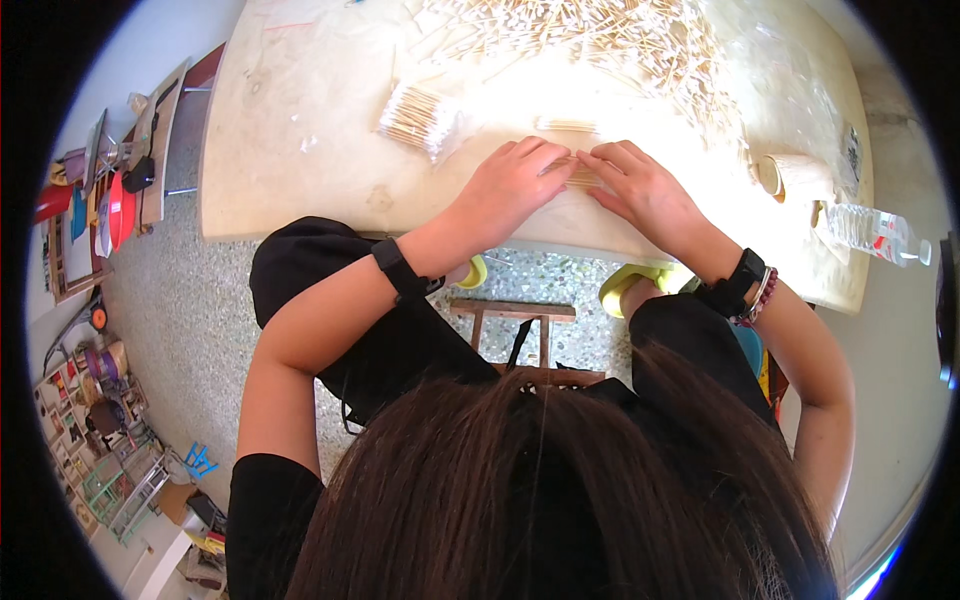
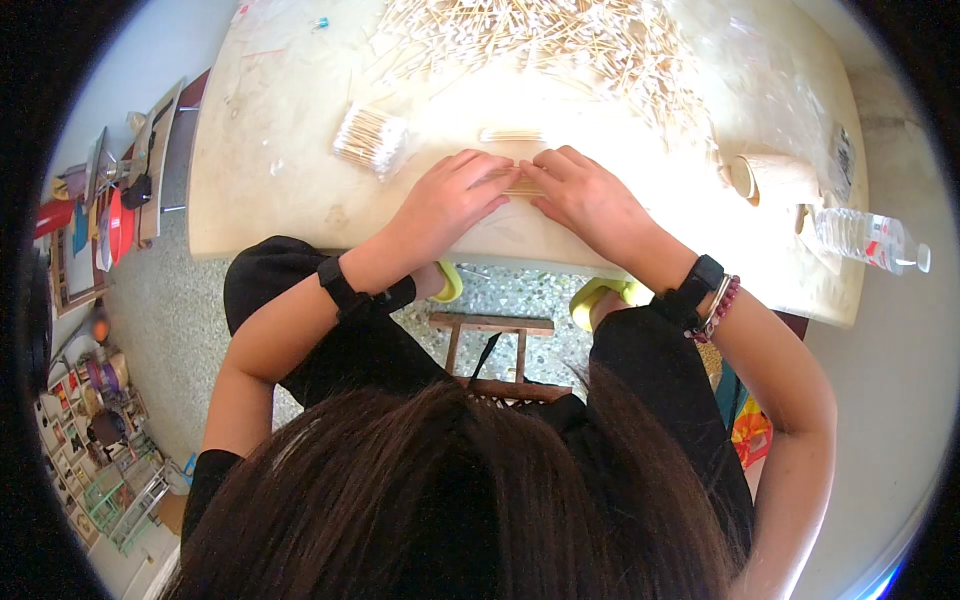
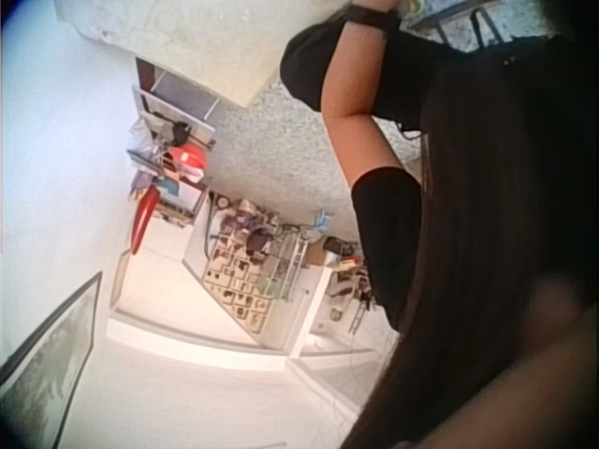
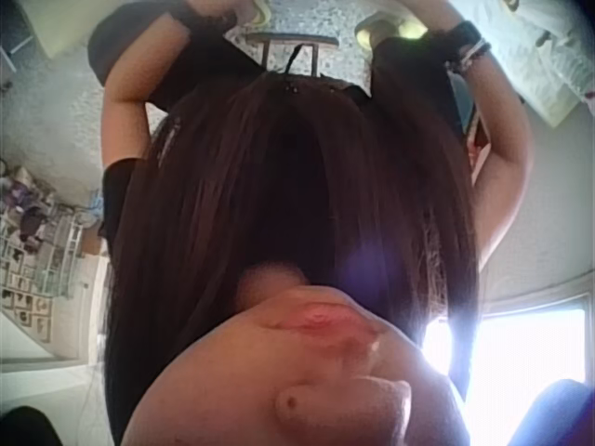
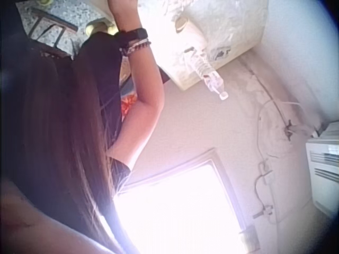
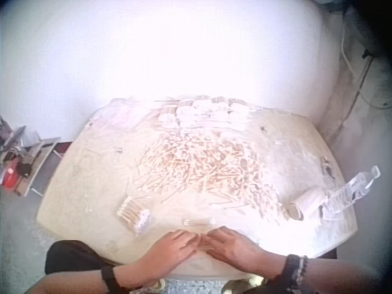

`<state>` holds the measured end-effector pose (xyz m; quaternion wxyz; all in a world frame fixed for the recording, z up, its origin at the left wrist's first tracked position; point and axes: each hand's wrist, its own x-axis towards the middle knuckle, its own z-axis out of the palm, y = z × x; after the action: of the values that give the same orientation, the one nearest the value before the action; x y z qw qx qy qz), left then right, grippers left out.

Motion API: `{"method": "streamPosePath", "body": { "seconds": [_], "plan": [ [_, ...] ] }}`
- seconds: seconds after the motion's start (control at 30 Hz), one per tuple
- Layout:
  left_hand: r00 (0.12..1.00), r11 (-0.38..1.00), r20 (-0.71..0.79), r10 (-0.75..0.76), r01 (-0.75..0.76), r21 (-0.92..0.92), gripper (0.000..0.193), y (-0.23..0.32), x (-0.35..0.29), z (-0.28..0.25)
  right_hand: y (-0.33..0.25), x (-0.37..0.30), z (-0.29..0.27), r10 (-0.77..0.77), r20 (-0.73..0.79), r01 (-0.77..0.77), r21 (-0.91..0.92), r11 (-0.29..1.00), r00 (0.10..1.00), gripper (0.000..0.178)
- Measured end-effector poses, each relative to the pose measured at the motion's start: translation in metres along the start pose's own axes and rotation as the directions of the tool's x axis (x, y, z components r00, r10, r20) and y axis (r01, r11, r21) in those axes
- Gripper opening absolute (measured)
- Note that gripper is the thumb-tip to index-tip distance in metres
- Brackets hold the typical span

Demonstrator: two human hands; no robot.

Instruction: Organizing and packaging cotton swabs into plastic bags.

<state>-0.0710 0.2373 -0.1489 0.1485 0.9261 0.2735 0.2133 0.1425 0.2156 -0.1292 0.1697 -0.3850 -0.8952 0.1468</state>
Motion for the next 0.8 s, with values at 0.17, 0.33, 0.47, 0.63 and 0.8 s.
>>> {"method": "streamPosePath", "body": {
  "seconds": [0.17,0.33,0.47,0.63,0.8],
  "plan": [
    [0.998,0.998,-0.042,0.049,-0.048,0.028,0.031,-0.0028,-0.0004,0.0013,0.0046,-0.0002,0.0025,-0.013,-0.026,0.012,-0.007,1.0,1.0,0.031],
    [0.999,0.999,-0.05,0.011,-0.013,-0.046,0.028,-0.003,0.0,0.0043,0.0049,0.0006,0.0022,0.019,-0.04,-0.017,0.054,0.998,0.999,0.029],
    [0.996,0.993,-0.084,-0.035,0.025,-0.116,0.023,-0.0046,0.0025,0.0059,0.0033,0.001,0.0031,0.045,-0.061,-0.039,0.096,0.995,0.997,0.029],
    [0.992,0.991,-0.121,-0.042,0.025,-0.131,0.021,-0.0045,0.0032,0.0067,0.0021,0.0018,0.0045,0.057,-0.077,-0.05,0.082,0.995,0.995,0.028],
    [0.995,0.983,-0.098,-0.037,0.019,-0.181,0.019,-0.0031,0.004,0.0039,0.0029,0.0026,0.0041,0.123,-0.051,-0.113,0.175,0.978,0.991,0.024]
  ]
}}
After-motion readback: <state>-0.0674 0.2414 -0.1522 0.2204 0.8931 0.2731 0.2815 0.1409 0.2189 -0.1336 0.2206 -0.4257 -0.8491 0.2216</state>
